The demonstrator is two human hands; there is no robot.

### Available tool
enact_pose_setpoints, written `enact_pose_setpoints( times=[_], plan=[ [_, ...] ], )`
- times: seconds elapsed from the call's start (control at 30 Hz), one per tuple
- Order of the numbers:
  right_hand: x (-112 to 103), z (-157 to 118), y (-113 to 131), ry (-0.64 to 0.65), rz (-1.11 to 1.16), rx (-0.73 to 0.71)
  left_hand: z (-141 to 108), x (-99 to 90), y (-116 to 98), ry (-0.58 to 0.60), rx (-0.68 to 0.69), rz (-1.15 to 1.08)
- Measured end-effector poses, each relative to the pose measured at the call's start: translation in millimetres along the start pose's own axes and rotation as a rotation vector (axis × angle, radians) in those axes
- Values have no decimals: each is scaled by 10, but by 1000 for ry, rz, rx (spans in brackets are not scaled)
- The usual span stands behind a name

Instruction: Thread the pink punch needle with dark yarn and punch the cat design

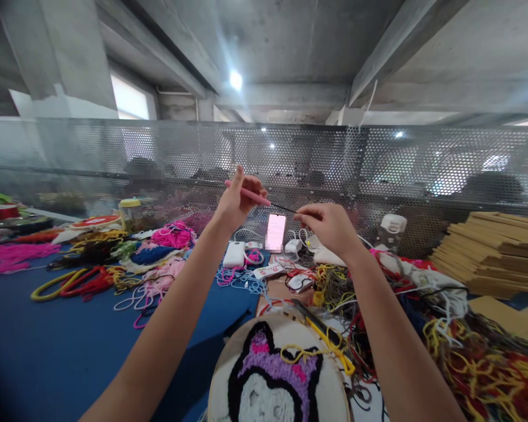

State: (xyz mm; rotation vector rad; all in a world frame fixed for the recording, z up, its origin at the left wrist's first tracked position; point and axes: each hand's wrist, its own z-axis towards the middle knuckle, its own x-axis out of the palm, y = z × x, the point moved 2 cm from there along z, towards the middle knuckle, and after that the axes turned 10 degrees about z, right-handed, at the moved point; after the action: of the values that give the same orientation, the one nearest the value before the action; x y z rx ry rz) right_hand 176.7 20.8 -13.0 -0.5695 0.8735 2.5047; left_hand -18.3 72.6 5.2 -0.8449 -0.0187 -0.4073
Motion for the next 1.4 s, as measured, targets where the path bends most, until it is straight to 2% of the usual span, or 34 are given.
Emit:
enact_pose_setpoints(
  times=[0.1,0.23,0.37,0.73,0.93,1.07,1.27,1.4],
  plan=[
    [9,1,16,-3,19,19,-6,27,34,45,16,-21],
    [65,-5,79,43,33,10,-66,197,101,149,-30,-2],
    [92,-6,103,75,10,4,-126,337,129,160,-86,14],
    [86,-17,3,175,110,141,-115,317,288,166,-122,-35],
    [195,-16,28,193,156,139,-71,265,316,60,-122,-125],
    [195,-12,8,169,190,151,-67,259,261,-14,-207,-144],
    [152,-12,-36,132,216,168,-75,213,186,-171,-76,-26],
    [169,-2,-59,152,265,187,-72,173,186,-244,-65,-2]
  ],
)
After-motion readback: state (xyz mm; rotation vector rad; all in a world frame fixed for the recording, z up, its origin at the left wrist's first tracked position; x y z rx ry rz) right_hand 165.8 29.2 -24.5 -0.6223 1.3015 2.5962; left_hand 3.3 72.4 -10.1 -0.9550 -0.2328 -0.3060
